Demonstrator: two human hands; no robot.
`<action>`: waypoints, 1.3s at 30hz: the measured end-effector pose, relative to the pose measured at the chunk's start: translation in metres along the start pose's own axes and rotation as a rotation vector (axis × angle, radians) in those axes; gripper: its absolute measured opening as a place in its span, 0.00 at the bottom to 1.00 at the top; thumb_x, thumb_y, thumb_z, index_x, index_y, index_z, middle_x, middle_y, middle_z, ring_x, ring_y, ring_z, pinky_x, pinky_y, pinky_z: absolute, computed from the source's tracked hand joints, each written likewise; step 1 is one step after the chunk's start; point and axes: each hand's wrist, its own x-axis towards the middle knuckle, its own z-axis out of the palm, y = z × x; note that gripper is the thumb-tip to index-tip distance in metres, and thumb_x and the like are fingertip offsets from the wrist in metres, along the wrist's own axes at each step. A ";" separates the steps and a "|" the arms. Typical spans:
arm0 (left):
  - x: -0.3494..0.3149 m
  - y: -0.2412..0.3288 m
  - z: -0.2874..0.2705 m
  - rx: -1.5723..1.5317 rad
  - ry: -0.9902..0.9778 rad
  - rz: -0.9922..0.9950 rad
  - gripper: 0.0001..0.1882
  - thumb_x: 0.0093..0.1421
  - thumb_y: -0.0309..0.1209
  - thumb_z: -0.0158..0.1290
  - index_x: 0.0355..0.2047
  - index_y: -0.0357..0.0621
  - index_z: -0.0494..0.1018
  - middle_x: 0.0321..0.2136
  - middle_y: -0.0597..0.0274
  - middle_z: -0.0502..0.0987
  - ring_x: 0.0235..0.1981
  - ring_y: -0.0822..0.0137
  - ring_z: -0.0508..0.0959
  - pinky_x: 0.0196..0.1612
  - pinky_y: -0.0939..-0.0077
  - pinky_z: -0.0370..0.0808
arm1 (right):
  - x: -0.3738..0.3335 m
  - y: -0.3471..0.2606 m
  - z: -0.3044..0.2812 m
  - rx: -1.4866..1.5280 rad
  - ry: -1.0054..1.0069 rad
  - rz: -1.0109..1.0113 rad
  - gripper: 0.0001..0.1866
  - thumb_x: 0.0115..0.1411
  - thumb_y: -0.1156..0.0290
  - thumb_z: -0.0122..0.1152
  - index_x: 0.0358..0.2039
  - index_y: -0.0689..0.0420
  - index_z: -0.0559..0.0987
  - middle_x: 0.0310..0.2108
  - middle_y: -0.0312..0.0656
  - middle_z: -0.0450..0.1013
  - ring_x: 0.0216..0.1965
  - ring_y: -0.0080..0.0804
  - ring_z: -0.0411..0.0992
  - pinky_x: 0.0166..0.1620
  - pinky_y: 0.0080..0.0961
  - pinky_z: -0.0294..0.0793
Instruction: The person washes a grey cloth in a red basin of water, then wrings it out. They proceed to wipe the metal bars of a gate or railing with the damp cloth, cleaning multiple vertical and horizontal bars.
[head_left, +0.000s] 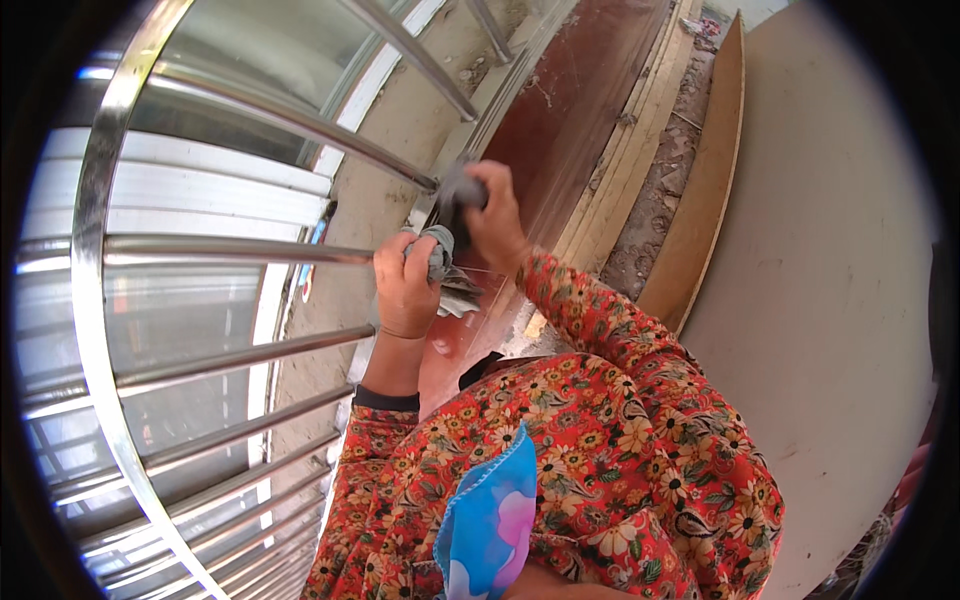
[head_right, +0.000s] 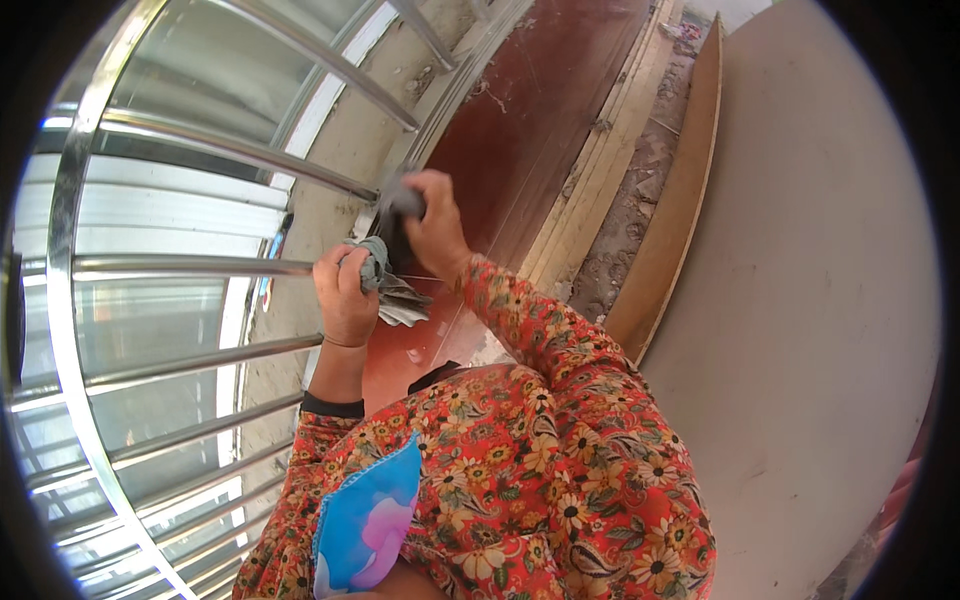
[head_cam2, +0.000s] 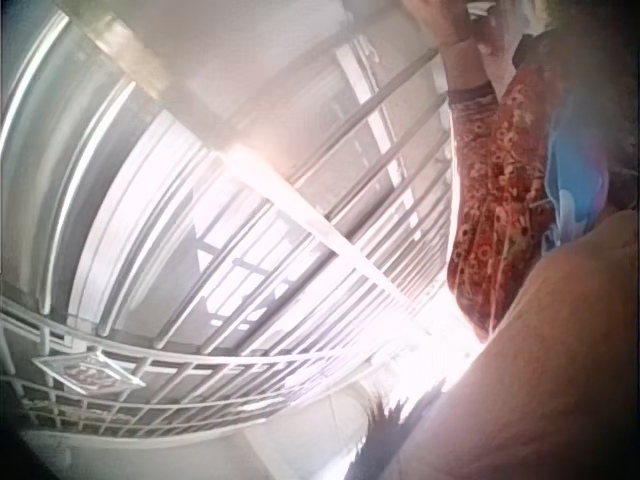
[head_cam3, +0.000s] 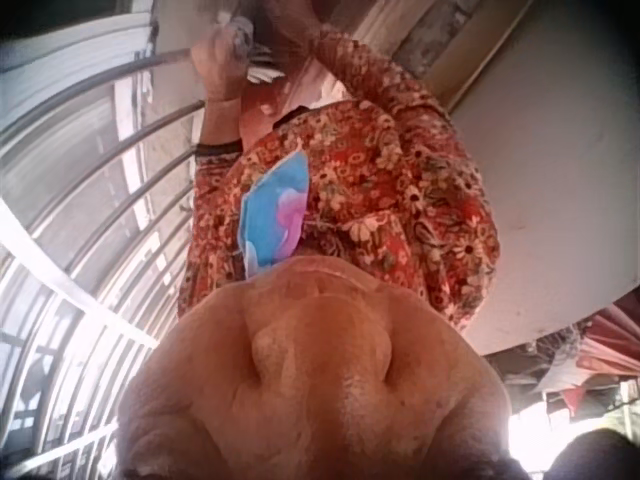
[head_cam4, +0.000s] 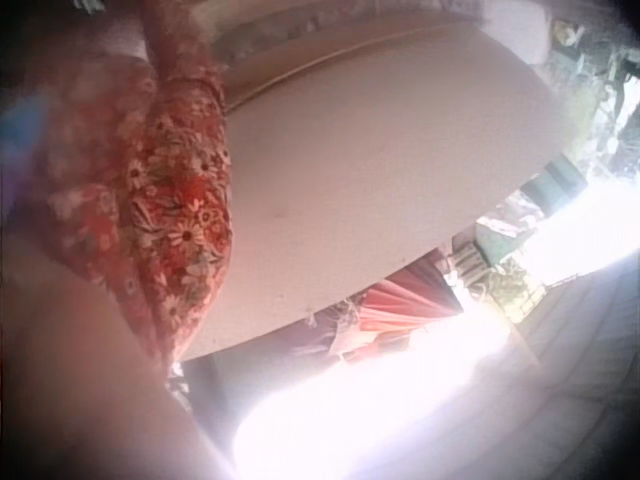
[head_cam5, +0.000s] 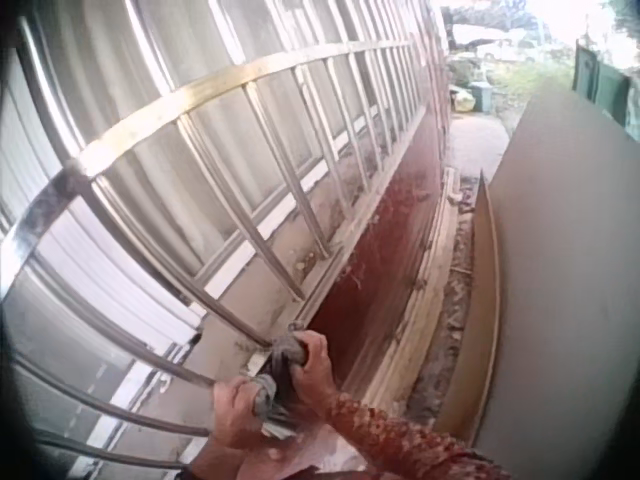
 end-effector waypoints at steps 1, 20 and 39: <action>0.005 0.000 0.004 0.008 -0.049 0.015 0.29 0.39 0.16 0.55 0.46 0.47 0.71 0.43 0.53 0.69 0.44 0.48 0.70 0.48 0.56 0.69 | 0.022 0.009 -0.001 -0.022 0.119 0.048 0.24 0.48 0.85 0.52 0.48 0.58 0.68 0.47 0.50 0.65 0.51 0.48 0.65 0.57 0.32 0.64; 0.016 -0.007 0.026 -0.003 -0.103 0.050 0.28 0.42 0.19 0.55 0.48 0.49 0.70 0.42 0.55 0.70 0.43 0.50 0.71 0.46 0.58 0.68 | 0.048 0.020 0.013 0.388 0.431 0.539 0.22 0.56 0.81 0.49 0.52 0.59 0.64 0.46 0.45 0.66 0.48 0.32 0.66 0.54 0.27 0.65; 0.012 -0.008 0.029 0.001 -0.079 0.083 0.30 0.40 0.18 0.59 0.47 0.48 0.70 0.42 0.55 0.70 0.44 0.50 0.71 0.47 0.57 0.68 | 0.111 0.089 -0.023 0.209 0.641 0.556 0.21 0.58 0.72 0.56 0.53 0.57 0.66 0.42 0.46 0.72 0.45 0.39 0.71 0.51 0.34 0.69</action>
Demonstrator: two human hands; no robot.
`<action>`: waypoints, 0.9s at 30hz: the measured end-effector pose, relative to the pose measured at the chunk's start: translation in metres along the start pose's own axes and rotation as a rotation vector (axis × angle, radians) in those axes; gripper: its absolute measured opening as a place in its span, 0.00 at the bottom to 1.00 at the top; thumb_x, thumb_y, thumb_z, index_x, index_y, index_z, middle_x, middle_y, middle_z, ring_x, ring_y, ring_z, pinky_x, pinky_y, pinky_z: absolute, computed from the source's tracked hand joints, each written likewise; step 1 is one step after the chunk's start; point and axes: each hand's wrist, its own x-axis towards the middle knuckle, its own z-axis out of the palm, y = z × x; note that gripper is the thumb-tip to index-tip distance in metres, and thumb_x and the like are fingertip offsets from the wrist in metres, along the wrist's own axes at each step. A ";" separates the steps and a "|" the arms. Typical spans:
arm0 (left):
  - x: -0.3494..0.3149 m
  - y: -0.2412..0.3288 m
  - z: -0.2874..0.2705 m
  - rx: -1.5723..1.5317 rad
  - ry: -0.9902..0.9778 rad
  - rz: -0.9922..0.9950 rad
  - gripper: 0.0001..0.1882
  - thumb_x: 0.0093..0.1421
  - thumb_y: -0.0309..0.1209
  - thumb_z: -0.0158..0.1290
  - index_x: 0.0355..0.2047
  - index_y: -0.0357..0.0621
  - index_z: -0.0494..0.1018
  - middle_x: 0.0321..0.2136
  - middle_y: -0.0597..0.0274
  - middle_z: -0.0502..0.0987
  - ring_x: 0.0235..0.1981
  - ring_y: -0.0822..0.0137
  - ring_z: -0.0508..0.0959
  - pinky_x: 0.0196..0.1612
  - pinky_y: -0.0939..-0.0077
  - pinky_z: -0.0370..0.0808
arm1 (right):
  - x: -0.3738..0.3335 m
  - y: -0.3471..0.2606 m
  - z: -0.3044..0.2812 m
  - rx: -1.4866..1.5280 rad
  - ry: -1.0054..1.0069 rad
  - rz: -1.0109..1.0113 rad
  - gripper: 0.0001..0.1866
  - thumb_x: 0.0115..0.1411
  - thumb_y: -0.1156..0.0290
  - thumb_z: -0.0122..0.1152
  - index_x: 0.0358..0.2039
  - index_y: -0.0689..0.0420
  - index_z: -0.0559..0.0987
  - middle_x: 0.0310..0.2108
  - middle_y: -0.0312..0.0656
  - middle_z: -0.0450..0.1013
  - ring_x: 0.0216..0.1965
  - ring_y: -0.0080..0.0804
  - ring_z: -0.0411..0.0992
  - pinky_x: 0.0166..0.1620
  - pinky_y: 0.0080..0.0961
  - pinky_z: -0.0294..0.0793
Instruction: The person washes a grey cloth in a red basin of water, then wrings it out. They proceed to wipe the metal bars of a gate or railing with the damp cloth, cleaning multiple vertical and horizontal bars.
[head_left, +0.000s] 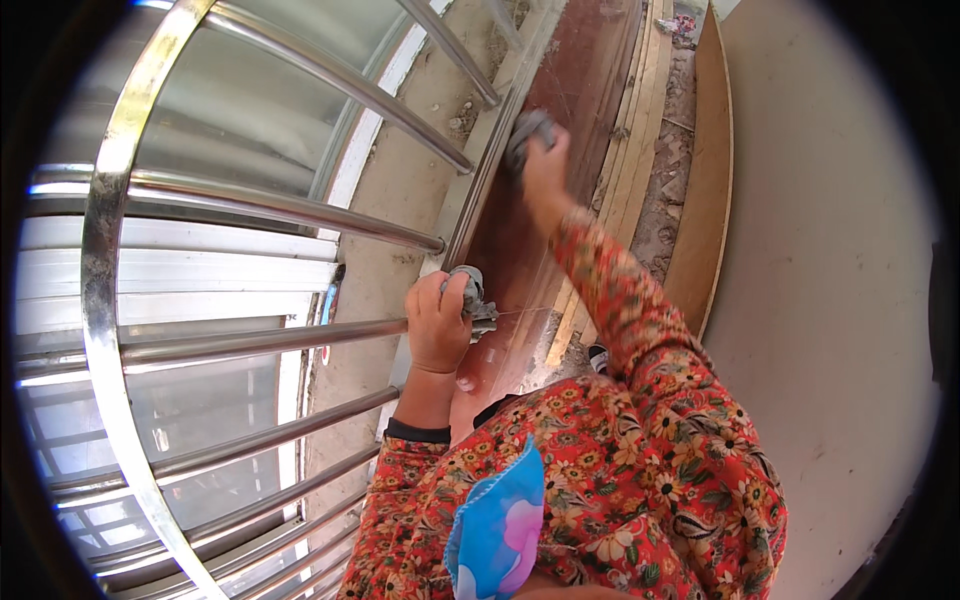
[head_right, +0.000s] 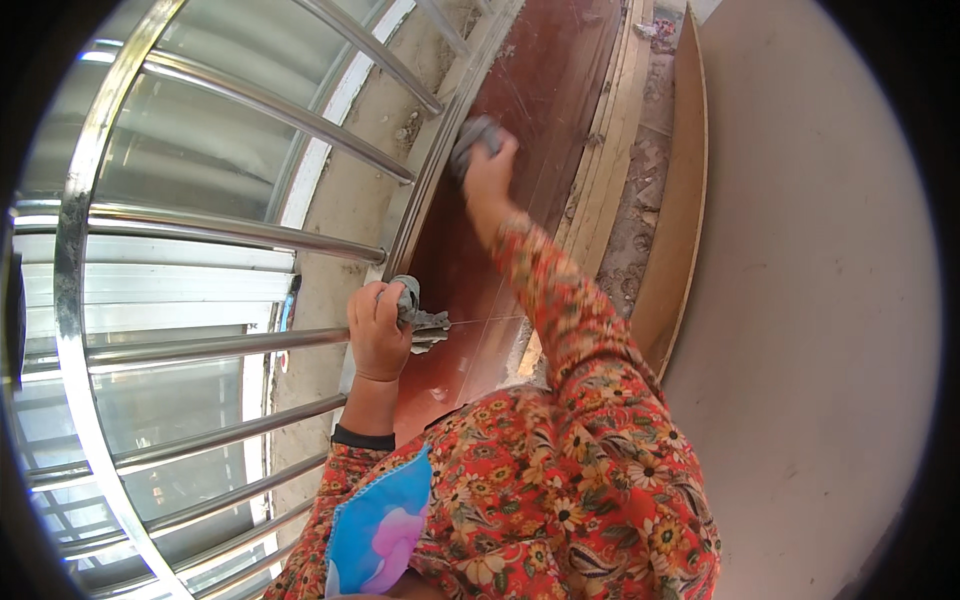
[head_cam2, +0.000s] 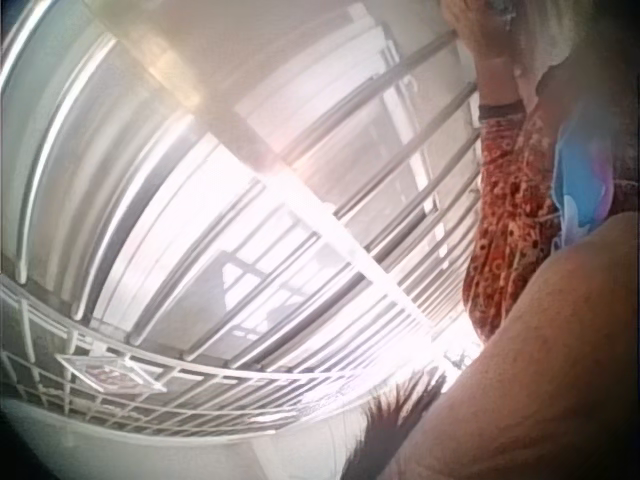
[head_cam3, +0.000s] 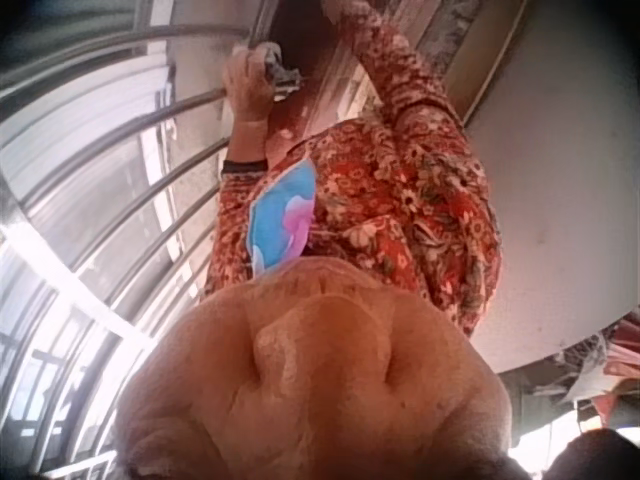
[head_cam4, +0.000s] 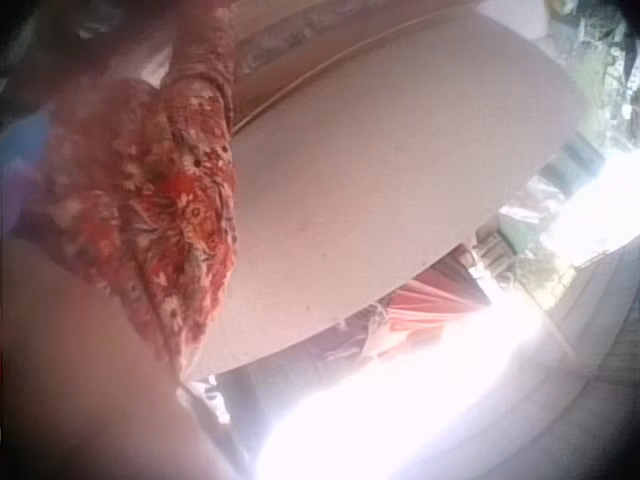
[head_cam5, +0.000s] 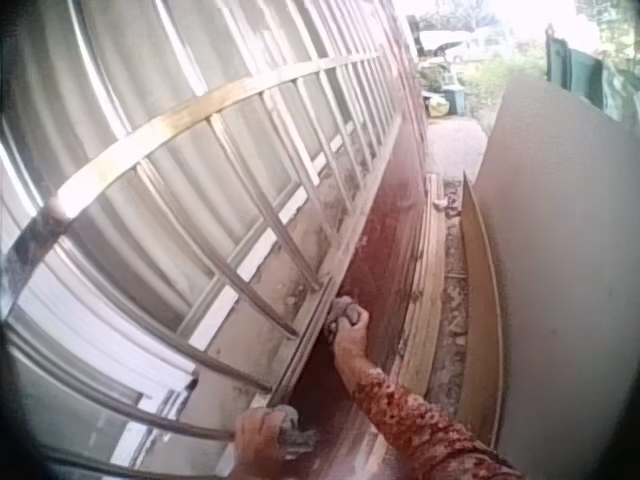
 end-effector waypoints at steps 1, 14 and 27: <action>0.000 0.000 0.000 -0.006 -0.007 -0.013 0.30 0.40 0.18 0.59 0.47 0.49 0.70 0.42 0.55 0.70 0.44 0.50 0.71 0.48 0.57 0.68 | -0.039 0.011 -0.010 -0.067 -0.170 -0.005 0.22 0.61 0.72 0.54 0.55 0.57 0.64 0.44 0.41 0.69 0.44 0.27 0.68 0.48 0.25 0.69; -0.001 0.003 -0.003 -0.040 -0.006 0.004 0.30 0.39 0.16 0.56 0.47 0.47 0.70 0.42 0.54 0.70 0.43 0.49 0.71 0.47 0.57 0.68 | 0.069 0.045 -0.008 -0.273 -0.124 -0.170 0.23 0.55 0.75 0.51 0.53 0.60 0.65 0.49 0.60 0.66 0.48 0.57 0.67 0.53 0.42 0.67; -0.003 0.003 -0.001 -0.007 -0.015 -0.012 0.30 0.40 0.16 0.58 0.47 0.47 0.70 0.42 0.54 0.70 0.43 0.49 0.71 0.47 0.58 0.68 | 0.026 0.055 -0.022 -0.381 0.028 0.087 0.22 0.56 0.78 0.49 0.54 0.60 0.65 0.47 0.56 0.66 0.48 0.51 0.68 0.54 0.40 0.66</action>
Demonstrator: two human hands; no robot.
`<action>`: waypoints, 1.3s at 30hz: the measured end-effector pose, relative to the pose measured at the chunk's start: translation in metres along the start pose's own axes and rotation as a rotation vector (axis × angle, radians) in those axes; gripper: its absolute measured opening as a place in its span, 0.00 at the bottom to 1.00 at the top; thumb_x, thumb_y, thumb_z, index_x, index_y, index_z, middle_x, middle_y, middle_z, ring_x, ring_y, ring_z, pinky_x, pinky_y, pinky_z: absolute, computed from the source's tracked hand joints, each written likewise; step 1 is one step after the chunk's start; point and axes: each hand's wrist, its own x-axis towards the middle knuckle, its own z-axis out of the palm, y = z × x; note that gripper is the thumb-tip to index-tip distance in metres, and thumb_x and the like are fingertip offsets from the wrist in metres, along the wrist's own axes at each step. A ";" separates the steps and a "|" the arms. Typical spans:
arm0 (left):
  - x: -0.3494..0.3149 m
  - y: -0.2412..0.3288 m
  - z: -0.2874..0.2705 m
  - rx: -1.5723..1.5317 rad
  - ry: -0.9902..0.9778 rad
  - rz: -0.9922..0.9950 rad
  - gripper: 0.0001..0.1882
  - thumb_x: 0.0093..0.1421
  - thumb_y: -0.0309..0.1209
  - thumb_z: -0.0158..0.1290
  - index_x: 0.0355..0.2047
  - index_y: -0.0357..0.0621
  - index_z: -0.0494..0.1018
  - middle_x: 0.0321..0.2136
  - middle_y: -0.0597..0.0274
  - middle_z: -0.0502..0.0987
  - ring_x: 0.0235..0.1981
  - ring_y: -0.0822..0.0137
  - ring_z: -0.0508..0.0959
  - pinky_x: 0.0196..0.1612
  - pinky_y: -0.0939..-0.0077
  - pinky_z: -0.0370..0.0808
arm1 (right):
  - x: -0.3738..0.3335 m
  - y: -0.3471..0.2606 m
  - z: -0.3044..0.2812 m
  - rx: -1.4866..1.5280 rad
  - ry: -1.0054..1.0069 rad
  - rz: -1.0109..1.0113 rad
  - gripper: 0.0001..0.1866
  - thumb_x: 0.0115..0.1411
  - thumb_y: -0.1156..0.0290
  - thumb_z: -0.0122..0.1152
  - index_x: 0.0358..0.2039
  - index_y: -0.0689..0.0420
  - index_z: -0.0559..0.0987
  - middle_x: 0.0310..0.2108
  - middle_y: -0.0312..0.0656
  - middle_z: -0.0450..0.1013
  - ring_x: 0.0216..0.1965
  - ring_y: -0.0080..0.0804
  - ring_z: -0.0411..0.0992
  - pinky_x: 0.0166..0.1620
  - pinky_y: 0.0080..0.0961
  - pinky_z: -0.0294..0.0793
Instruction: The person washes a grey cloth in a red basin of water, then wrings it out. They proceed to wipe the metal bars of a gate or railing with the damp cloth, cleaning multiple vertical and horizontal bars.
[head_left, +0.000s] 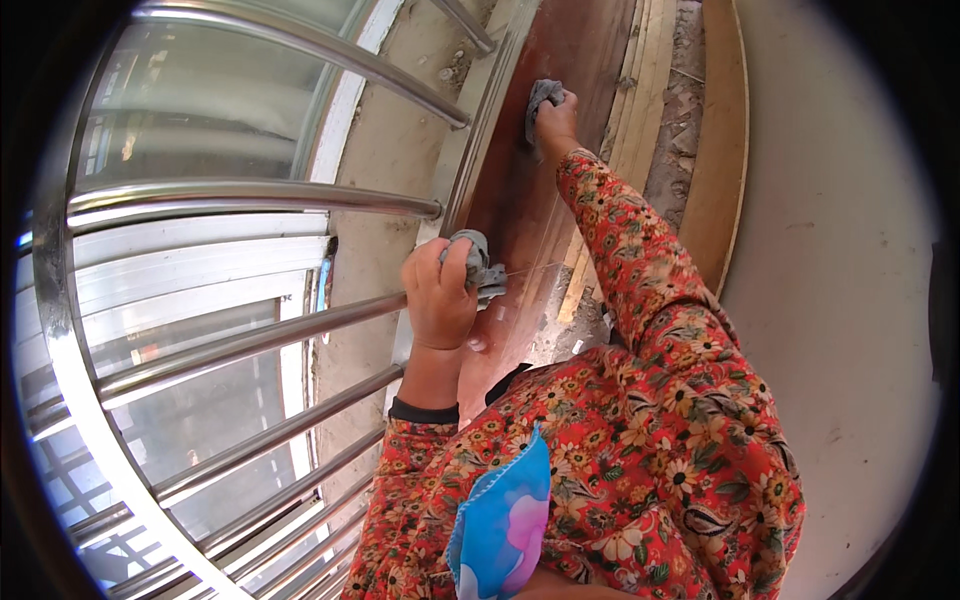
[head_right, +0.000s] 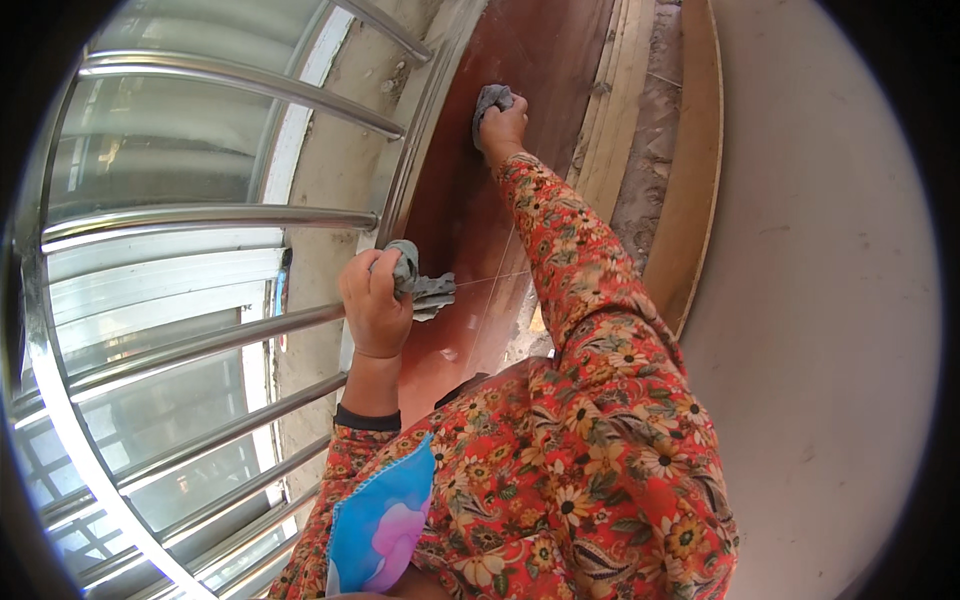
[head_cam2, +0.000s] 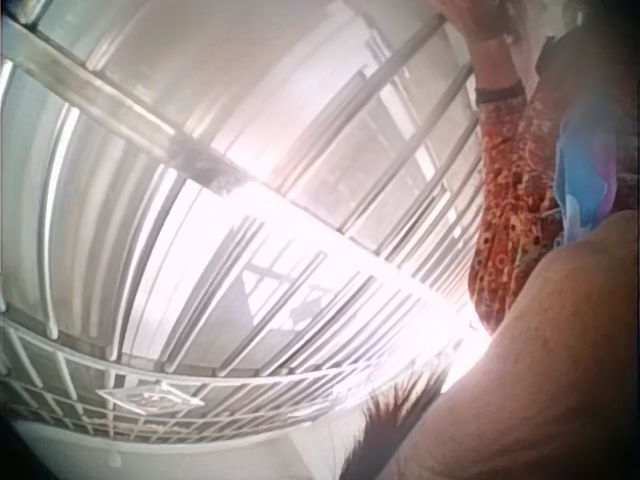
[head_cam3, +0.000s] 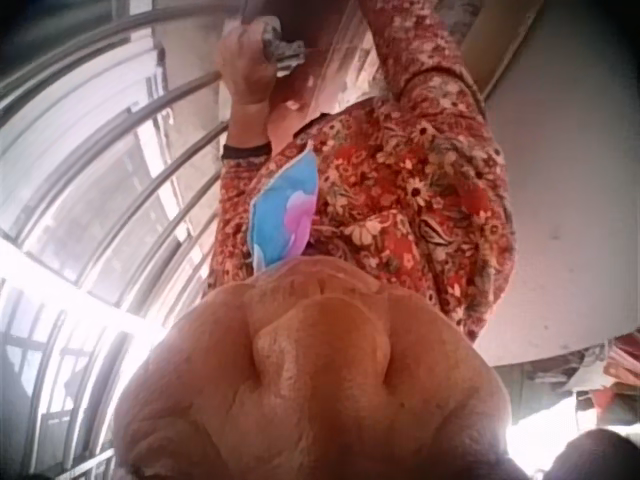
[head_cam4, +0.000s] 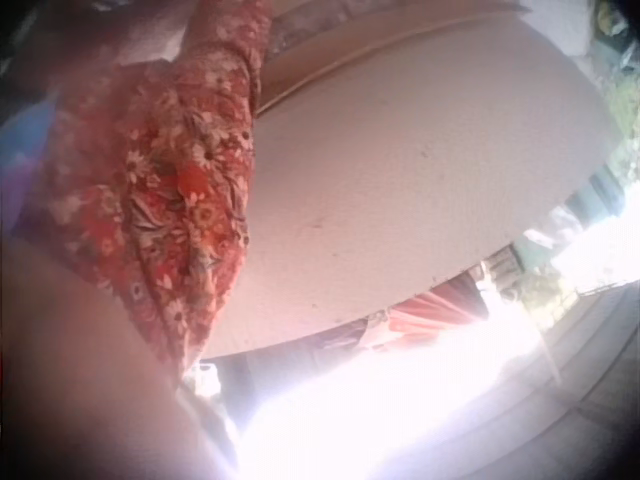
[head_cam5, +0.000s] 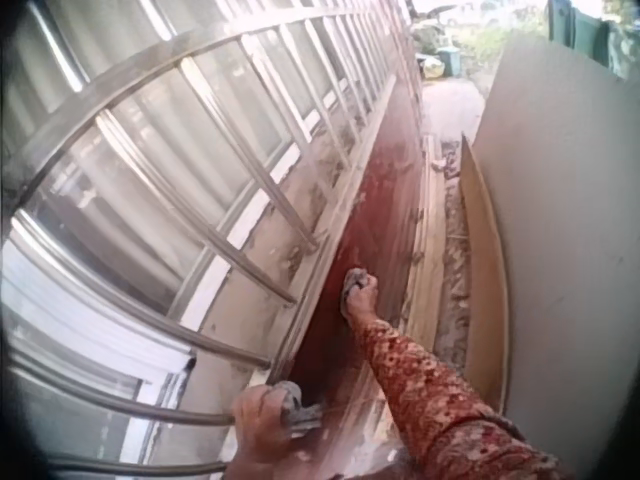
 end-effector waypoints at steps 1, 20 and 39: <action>0.000 0.000 0.000 0.000 0.004 0.008 0.30 0.40 0.17 0.58 0.47 0.47 0.70 0.42 0.54 0.70 0.43 0.49 0.71 0.47 0.58 0.68 | -0.009 0.005 0.002 0.001 -0.049 -0.047 0.22 0.57 0.78 0.48 0.54 0.60 0.65 0.48 0.56 0.66 0.48 0.52 0.68 0.55 0.40 0.66; -0.049 -0.001 -0.008 -0.105 0.041 0.109 0.26 0.44 0.17 0.55 0.45 0.48 0.71 0.42 0.55 0.70 0.43 0.50 0.71 0.47 0.59 0.68 | -0.275 0.029 -0.065 0.252 -0.514 -0.266 0.25 0.53 0.77 0.57 0.52 0.58 0.62 0.47 0.47 0.65 0.50 0.36 0.66 0.55 0.29 0.65; -0.222 -0.025 -0.073 -0.051 0.083 0.122 0.17 0.48 0.25 0.54 0.41 0.49 0.73 0.42 0.58 0.72 0.45 0.54 0.74 0.48 0.61 0.71 | -0.385 0.068 -0.078 0.218 -0.574 -0.650 0.25 0.50 0.82 0.57 0.51 0.56 0.68 0.45 0.46 0.65 0.51 0.42 0.66 0.55 0.29 0.65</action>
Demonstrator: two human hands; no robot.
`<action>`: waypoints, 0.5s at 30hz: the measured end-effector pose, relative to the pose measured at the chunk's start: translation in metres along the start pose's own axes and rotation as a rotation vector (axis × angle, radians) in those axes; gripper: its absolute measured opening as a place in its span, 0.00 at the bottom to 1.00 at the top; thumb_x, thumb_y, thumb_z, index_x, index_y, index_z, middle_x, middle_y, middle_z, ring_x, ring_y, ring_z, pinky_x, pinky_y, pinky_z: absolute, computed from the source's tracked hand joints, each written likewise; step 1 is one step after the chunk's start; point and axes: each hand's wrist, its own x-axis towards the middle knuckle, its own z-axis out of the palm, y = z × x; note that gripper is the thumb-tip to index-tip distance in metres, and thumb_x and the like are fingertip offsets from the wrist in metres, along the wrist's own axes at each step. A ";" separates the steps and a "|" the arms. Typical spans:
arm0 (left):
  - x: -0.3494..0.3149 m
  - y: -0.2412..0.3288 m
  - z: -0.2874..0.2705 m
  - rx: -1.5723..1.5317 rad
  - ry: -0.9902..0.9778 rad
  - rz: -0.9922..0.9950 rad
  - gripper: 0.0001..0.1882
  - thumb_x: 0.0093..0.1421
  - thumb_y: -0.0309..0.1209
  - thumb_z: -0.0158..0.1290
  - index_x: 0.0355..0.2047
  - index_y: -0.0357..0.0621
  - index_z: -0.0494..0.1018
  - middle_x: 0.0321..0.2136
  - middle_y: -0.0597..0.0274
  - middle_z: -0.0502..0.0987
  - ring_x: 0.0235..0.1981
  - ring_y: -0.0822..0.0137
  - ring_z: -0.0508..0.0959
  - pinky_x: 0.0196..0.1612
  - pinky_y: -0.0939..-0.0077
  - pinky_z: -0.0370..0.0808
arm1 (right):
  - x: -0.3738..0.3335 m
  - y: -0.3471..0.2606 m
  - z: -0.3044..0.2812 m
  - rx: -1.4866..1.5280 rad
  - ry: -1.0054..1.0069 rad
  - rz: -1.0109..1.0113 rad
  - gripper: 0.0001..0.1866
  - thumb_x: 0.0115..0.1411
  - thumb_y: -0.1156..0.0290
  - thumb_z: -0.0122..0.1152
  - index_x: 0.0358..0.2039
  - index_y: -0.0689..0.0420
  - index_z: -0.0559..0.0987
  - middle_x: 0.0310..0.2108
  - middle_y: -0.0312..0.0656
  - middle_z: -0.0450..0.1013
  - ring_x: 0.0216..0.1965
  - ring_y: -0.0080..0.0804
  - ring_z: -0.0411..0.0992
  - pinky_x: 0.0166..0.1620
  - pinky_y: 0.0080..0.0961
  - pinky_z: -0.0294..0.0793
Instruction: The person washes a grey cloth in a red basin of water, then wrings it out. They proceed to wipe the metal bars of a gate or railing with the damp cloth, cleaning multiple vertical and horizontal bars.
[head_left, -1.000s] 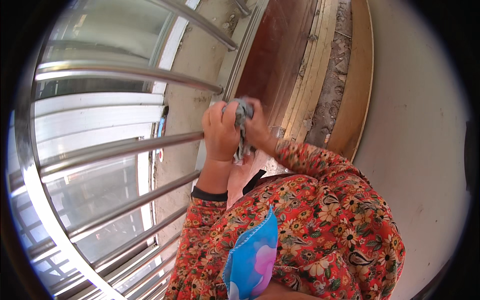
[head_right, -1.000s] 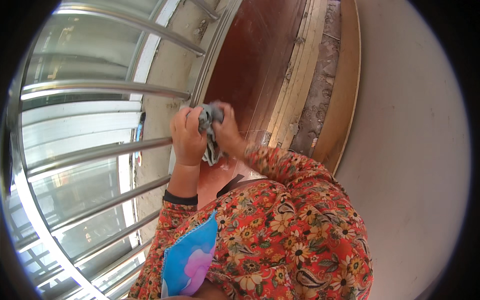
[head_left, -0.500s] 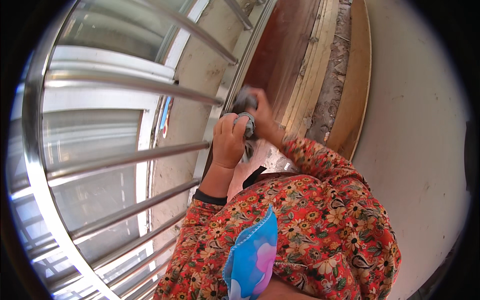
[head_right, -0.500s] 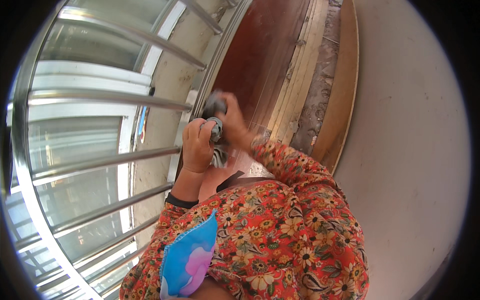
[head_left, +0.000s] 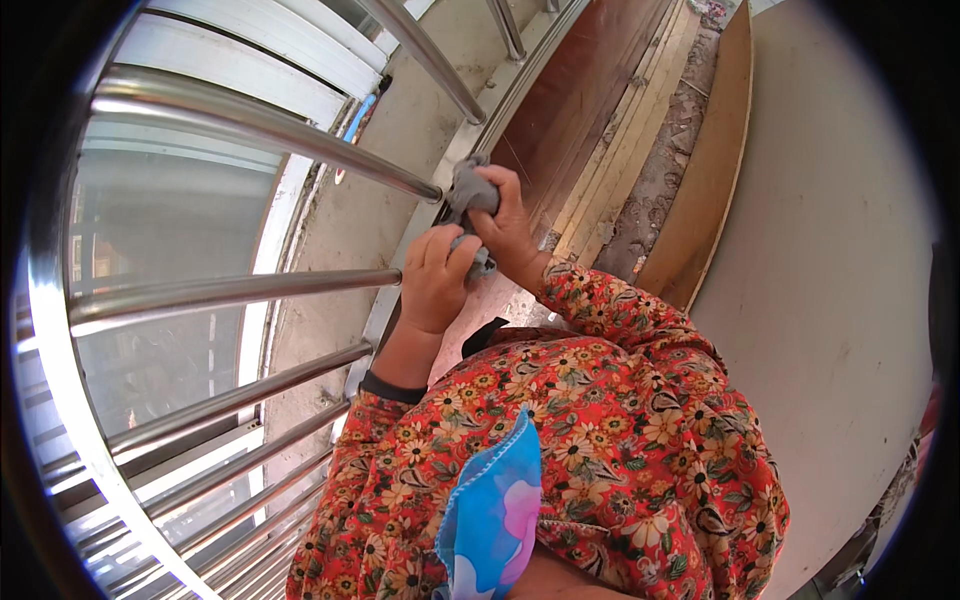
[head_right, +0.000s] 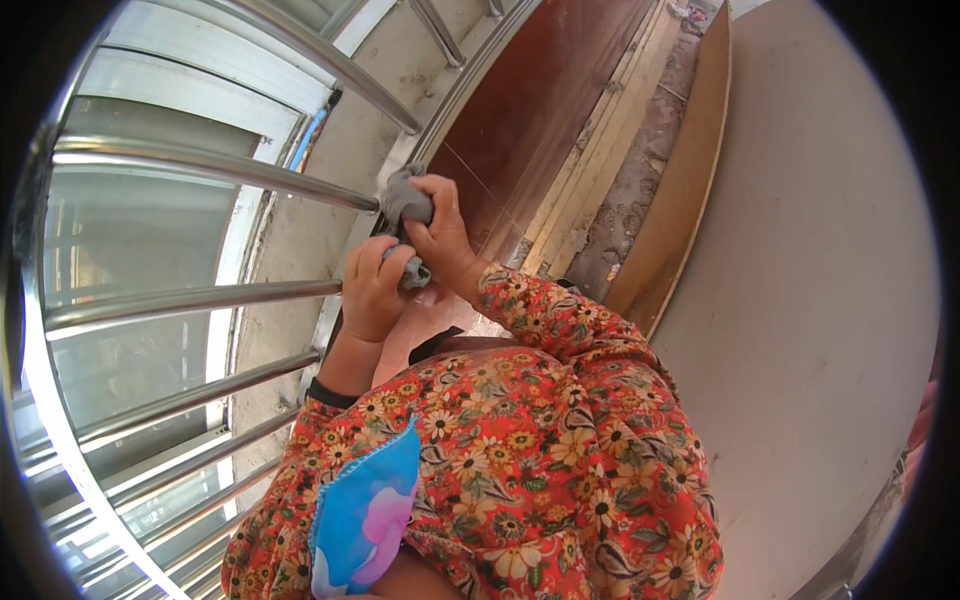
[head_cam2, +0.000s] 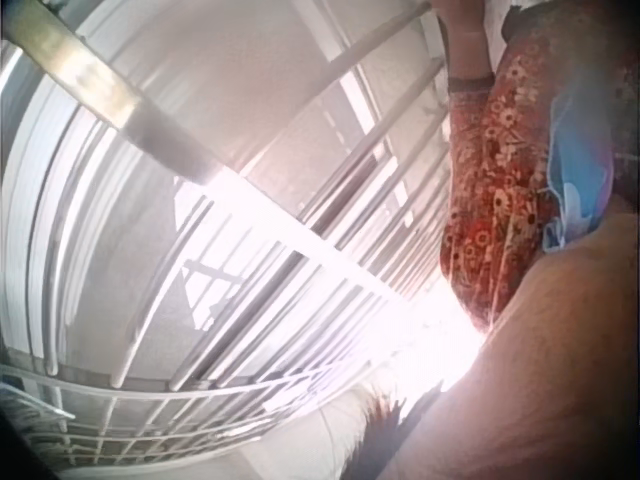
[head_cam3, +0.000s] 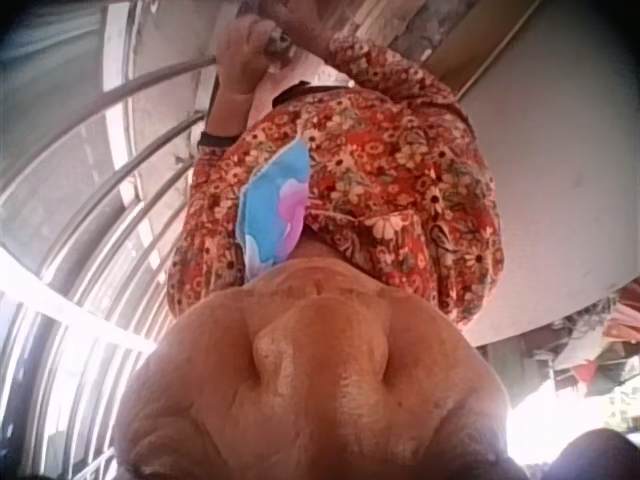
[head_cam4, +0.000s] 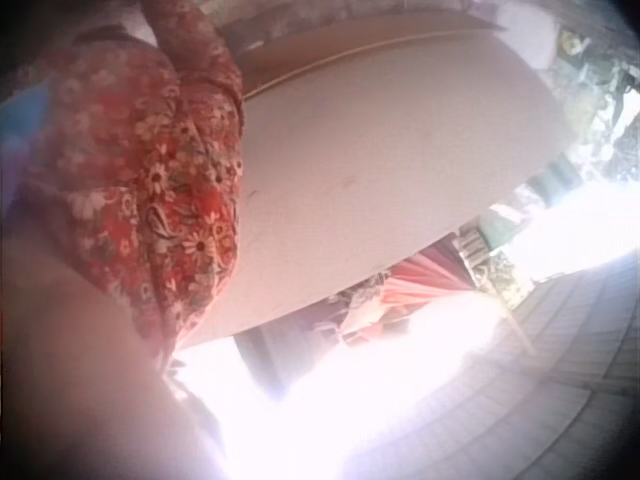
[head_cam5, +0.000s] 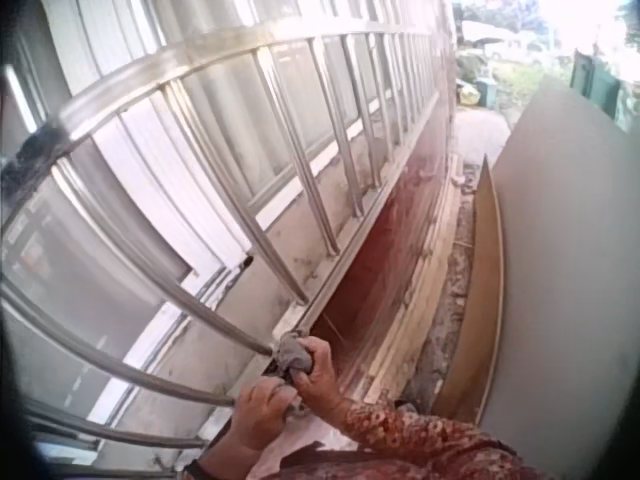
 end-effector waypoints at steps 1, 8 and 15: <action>-0.006 0.000 -0.005 -0.009 -0.016 -0.006 0.18 0.47 0.24 0.54 0.41 0.49 0.73 0.42 0.58 0.72 0.45 0.54 0.74 0.48 0.61 0.71 | 0.002 -0.006 -0.004 -0.050 -0.074 -0.085 0.25 0.49 0.82 0.57 0.50 0.56 0.69 0.45 0.47 0.66 0.51 0.44 0.66 0.55 0.30 0.65; -0.023 -0.002 -0.031 -0.012 0.098 -0.044 0.23 0.43 0.20 0.55 0.43 0.48 0.73 0.41 0.56 0.72 0.44 0.52 0.73 0.48 0.60 0.71 | 0.081 -0.031 -0.030 -0.449 0.150 -0.289 0.16 0.53 0.81 0.56 0.45 0.60 0.72 0.44 0.50 0.69 0.48 0.50 0.66 0.54 0.38 0.66; -0.032 0.003 -0.017 -0.099 0.212 -0.082 0.28 0.41 0.17 0.57 0.46 0.46 0.71 0.44 0.50 0.69 0.43 0.48 0.73 0.47 0.59 0.72 | 0.005 -0.019 -0.015 -0.416 -0.214 -0.428 0.23 0.50 0.83 0.57 0.48 0.60 0.71 0.47 0.50 0.67 0.51 0.51 0.66 0.55 0.35 0.66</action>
